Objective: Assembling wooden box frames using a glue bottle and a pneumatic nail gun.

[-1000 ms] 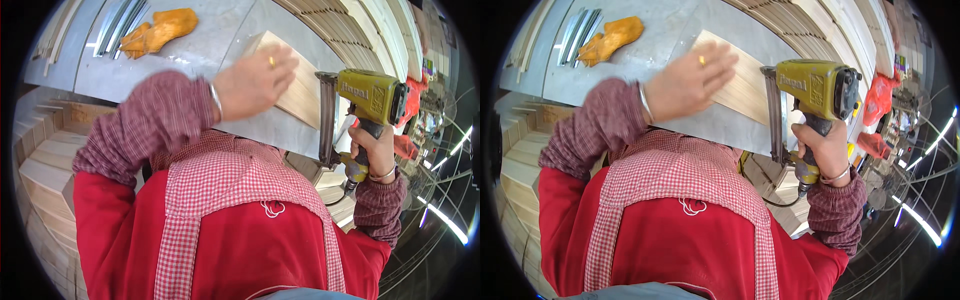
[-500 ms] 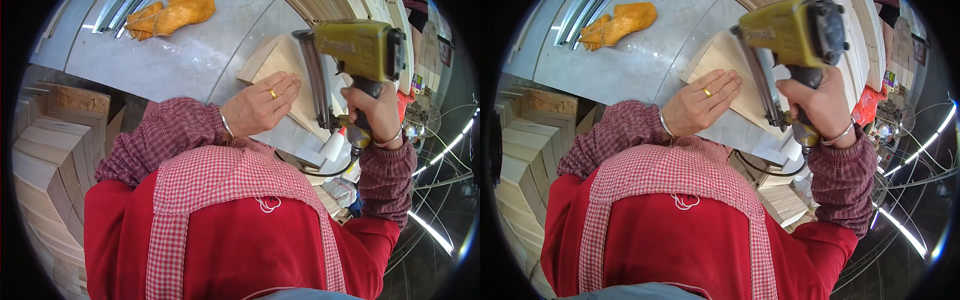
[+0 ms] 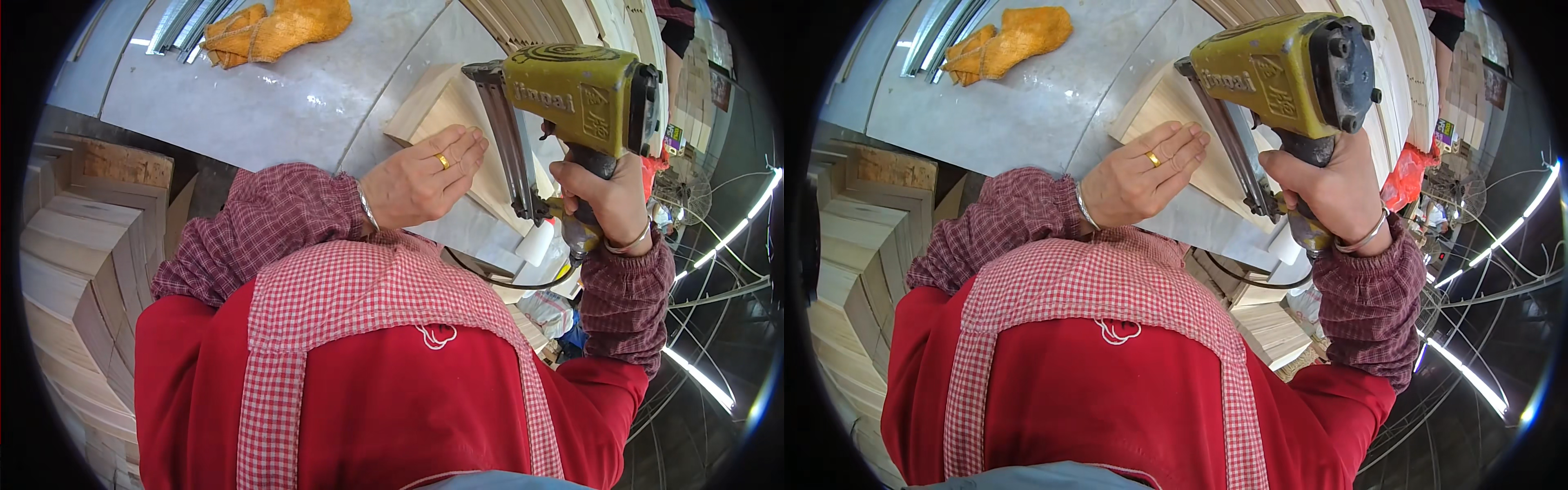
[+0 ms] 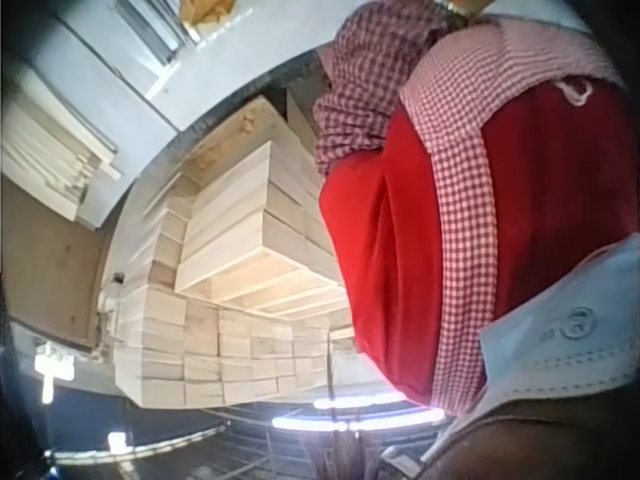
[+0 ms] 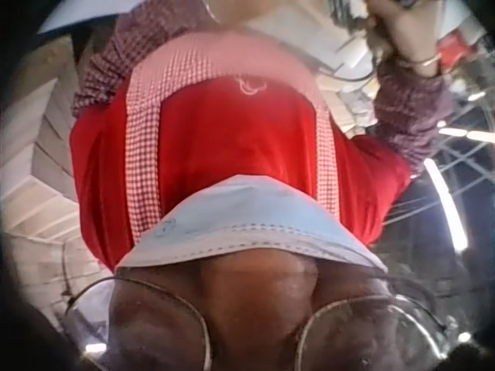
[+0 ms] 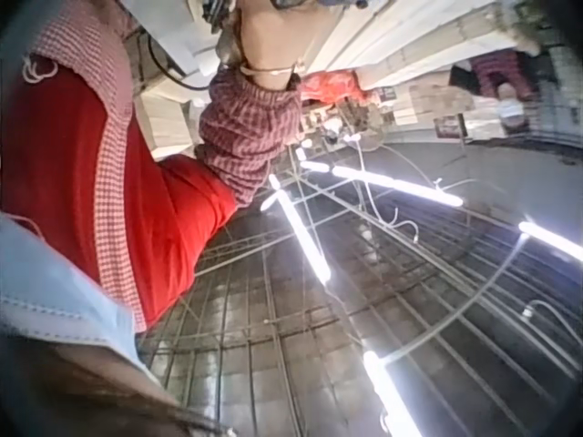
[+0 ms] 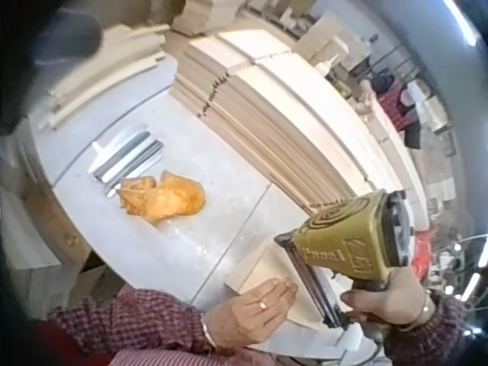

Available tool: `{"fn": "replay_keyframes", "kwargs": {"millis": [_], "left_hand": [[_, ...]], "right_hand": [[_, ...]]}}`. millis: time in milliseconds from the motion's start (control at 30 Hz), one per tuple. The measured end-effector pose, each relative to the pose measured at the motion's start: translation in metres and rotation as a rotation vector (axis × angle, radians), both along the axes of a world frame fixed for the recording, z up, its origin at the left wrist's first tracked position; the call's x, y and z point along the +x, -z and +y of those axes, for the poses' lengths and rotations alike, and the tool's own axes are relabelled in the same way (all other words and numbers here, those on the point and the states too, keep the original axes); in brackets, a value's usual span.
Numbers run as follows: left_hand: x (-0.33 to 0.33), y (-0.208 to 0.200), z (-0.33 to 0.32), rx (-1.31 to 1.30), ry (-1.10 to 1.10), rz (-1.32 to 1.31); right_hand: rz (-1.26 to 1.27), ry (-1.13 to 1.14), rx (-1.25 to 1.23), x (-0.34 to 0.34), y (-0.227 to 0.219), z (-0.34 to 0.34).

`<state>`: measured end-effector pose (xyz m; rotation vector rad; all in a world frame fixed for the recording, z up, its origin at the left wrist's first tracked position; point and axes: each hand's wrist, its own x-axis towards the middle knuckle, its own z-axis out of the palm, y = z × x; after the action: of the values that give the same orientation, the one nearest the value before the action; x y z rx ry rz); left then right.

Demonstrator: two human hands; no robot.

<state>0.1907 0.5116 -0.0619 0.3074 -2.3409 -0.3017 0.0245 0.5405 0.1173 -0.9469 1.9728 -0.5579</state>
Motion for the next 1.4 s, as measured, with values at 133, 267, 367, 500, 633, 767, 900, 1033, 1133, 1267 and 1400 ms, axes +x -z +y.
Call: {"fn": "replay_keyframes", "kwargs": {"millis": [133, 267, 367, 500, 633, 767, 900, 1033, 1133, 1267, 1400], "left_hand": [[0.000, 0.000, 0.000, 0.001, 0.008, 0.005], [-0.001, 0.003, -0.002, 0.013, 0.005, 0.031], [-0.002, 0.002, -0.005, 0.012, 0.013, 0.055], [-0.001, 0.005, -0.009, 0.027, 0.012, 0.092], [-0.002, 0.007, -0.011, 0.033, 0.011, 0.131], [-0.004, 0.011, -0.010, 0.020, 0.018, 0.153], [-0.004, 0.015, -0.007, 0.069, 0.022, 0.186], [0.001, 0.011, -0.014, 0.043, 0.070, 0.152], [0.009, 0.011, -0.015, 0.039, 0.104, 0.135], [0.018, 0.012, -0.013, 0.033, 0.172, 0.133], [0.020, 0.012, -0.014, 0.023, 0.117, 0.174]], "right_hand": [[0.011, -0.021, 0.021, -0.001, -0.001, -0.001], [0.076, -0.030, 0.096, -0.003, -0.003, -0.003], [0.172, -0.140, 0.053, -0.004, -0.003, 0.002], [0.155, -0.179, 0.075, -0.002, -0.002, -0.001], [0.144, -0.216, 0.098, 0.002, -0.003, -0.005], [0.251, -0.322, 0.066, 0.003, -0.002, -0.006], [0.389, -0.675, -0.146, -0.010, 0.005, 0.000], [0.292, -0.503, -0.044, -0.013, 0.005, 0.005], [0.302, -0.554, -0.031, -0.019, 0.006, 0.010], [0.443, -0.868, -0.114, -0.026, 0.007, 0.013], [0.611, -1.139, -0.365, -0.017, 0.013, 0.001]]}}
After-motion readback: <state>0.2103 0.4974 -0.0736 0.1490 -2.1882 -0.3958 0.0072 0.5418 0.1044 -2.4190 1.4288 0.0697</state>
